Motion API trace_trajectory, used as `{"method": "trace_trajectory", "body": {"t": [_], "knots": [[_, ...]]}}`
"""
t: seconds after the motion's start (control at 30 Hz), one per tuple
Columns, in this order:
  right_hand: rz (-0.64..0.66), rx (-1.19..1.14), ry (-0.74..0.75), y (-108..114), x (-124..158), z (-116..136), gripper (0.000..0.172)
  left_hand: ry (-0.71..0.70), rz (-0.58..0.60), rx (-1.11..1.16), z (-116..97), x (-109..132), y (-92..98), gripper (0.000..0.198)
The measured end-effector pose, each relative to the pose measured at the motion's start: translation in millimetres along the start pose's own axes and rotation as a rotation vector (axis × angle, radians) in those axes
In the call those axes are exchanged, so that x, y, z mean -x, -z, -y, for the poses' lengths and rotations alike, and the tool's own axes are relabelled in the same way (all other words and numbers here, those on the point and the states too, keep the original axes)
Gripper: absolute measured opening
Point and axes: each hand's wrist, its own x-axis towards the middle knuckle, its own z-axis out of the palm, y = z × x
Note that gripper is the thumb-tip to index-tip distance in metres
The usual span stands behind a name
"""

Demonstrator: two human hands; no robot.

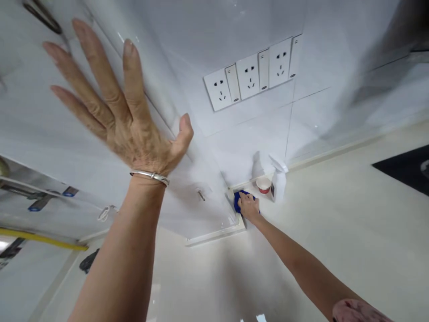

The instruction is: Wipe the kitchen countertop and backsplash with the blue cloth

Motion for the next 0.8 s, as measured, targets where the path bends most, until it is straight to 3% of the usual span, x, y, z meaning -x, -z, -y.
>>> {"method": "trace_trajectory", "body": {"t": [0.23,0.37,0.47,0.63,0.8], "knots": [[0.109,0.134,0.128,9,68,-32,0.050,-0.087,-0.057,-0.266,1,5,-0.1,0.109],[0.133,0.111,0.238,15,117,-49,0.058,-0.086,-0.145,-0.295,-8,7,-0.5,0.095],[0.162,0.079,0.278,18,158,-60,0.062,-0.120,-0.135,-0.374,-12,5,0.8,0.087],[0.224,0.073,0.352,26,248,-87,0.069,-0.166,-0.143,-0.414,-12,2,3.6,0.089],[0.287,0.113,0.374,46,344,-143,0.090,-0.182,-0.175,-0.327,-12,4,1.2,0.090]]}}
